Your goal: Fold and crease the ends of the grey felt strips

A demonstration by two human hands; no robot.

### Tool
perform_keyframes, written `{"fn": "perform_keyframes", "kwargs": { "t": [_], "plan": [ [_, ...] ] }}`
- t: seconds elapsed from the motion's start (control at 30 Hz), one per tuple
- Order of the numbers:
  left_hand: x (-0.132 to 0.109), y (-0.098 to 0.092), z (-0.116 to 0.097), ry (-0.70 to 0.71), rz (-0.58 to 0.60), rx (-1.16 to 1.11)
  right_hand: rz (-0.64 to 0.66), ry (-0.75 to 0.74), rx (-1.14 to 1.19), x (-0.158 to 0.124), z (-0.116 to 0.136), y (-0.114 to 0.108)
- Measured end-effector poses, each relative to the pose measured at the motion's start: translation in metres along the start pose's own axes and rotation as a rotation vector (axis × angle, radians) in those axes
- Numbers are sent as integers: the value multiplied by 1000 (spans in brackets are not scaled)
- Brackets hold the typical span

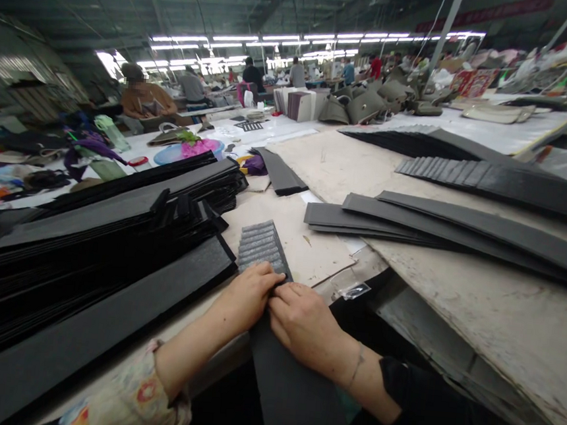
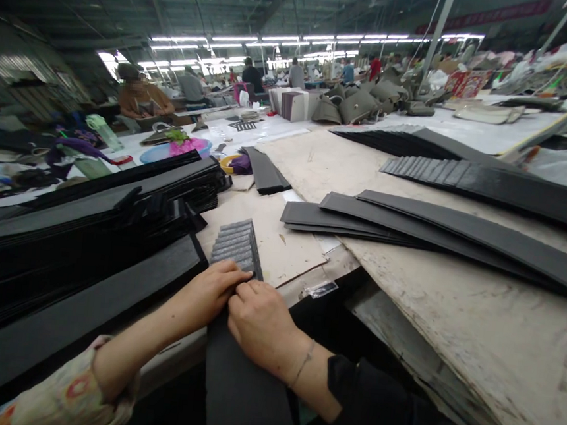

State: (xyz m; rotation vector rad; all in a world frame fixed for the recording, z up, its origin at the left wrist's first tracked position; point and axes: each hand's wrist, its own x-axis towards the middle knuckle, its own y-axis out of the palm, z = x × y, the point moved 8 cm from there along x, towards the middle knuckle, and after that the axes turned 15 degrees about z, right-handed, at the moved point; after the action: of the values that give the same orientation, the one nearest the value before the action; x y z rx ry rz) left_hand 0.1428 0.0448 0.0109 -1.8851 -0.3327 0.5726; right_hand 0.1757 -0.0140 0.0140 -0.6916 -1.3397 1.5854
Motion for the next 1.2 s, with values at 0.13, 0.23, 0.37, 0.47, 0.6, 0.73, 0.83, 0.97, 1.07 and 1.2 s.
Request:
{"fn": "perform_keyframes", "kwargs": {
  "t": [0.13, 0.23, 0.37, 0.47, 0.6, 0.73, 0.83, 0.97, 1.07, 1.2],
  "plan": [
    [-15, -5, 16, -29, -21, -127, 15, -10, -50, 10, -4, -2],
    [-29, -8, 30, -94, -32, -193, 30, 7, -17, 17, -8, -4],
    [-37, -6, 42, -147, -42, -269, 57, 50, 57, 22, -15, -5],
    [-36, -3, 44, -147, -37, -288, 75, 58, 52, 25, -21, -7],
    [-33, -2, 43, -103, -39, -279, 187, -16, 59, 33, -23, -3],
    [-36, -2, 39, -35, -47, -253, 247, -68, -3, 37, -17, -2],
    [-40, 0, 30, 14, -53, -188, 255, -92, -107, 35, -7, 0],
    [-47, 10, 17, -45, -63, 0, 204, -68, -248, 29, 3, 6],
    [-53, 17, 11, -88, -99, 59, 161, -49, -281, 26, 5, 9],
    [-66, 22, 12, -75, -212, -65, 130, -31, -279, 24, 6, 8]
  ]
}}
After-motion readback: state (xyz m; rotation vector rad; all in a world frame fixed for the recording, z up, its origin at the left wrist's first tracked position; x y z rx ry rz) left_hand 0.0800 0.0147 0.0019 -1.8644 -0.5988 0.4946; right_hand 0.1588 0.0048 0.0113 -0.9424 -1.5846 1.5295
